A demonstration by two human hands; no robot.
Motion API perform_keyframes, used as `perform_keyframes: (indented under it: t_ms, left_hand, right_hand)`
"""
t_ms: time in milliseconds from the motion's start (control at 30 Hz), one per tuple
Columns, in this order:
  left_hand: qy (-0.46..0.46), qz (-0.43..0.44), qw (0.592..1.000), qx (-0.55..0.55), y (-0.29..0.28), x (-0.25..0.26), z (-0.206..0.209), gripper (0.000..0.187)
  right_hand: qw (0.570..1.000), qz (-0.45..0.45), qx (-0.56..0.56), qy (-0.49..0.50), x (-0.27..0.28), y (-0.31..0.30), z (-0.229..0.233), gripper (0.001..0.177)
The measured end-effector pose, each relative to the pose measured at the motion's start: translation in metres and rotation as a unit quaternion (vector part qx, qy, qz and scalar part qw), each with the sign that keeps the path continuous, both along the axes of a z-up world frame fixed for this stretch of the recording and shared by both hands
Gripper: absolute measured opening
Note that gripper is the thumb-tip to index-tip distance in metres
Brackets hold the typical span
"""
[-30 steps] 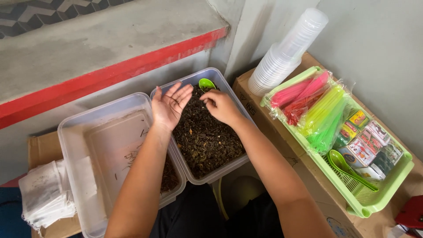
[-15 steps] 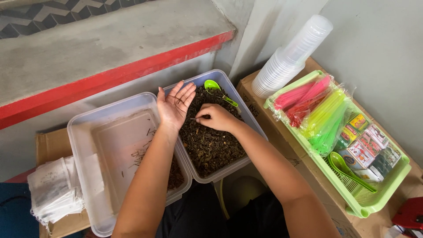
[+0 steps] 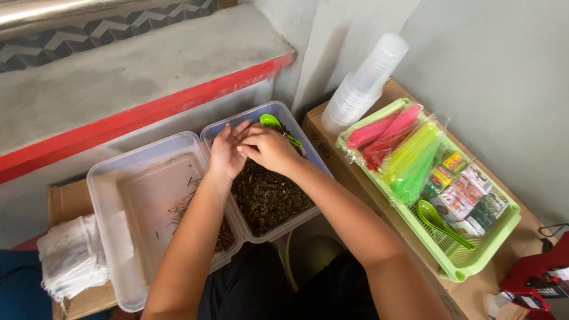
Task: Manually sorting dried tea leaves by picking out stems and debris and placing them in a separate container.
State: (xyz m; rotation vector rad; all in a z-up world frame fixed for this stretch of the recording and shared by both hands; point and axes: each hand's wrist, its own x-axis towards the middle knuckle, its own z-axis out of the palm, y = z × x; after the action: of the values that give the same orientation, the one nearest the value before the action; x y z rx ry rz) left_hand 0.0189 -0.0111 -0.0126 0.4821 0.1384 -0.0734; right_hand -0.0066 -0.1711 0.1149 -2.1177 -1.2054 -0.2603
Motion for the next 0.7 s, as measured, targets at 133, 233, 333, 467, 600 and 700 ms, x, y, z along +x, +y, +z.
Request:
perform_keyframes:
  t_ms: [133, 233, 333, 467, 600, 700]
  left_hand:
    - [0.001, 0.052, 0.997, -0.051, 0.006, -0.036, 0.03, 0.045]
    - [0.013, 0.078, 0.992, -0.101, 0.011, -0.058, 0.029, 0.046]
    - [0.037, 0.127, 0.984, -0.119, 0.006, -0.08, 0.026, 0.054]
    - [0.054, 0.171, 0.973, -0.143, 0.0, -0.101, 0.026, 0.057]
    - [0.029, 0.167, 0.976, -0.139, -0.006, -0.102, 0.026, 0.061]
    - [-0.011, 0.166, 0.978, -0.124, -0.015, -0.109, 0.041, 0.073]
  right_hand:
    - [0.993, -0.047, 0.016, 0.112, -0.01, -0.031, -0.006, 0.023]
    - [0.963, -0.119, -0.12, 0.212, -0.054, -0.062, 0.025, 0.021]
    - [0.878, -0.139, -0.361, 0.282, -0.079, -0.069, 0.021, 0.105]
    - [0.867, -0.129, -0.428, 0.222, -0.079, -0.055, -0.015, 0.103]
    - [0.89, -0.135, -0.374, 0.221, -0.07, -0.05, -0.023, 0.098]
    - [0.896, -0.151, -0.329, 0.258, -0.078, -0.048, -0.005, 0.088]
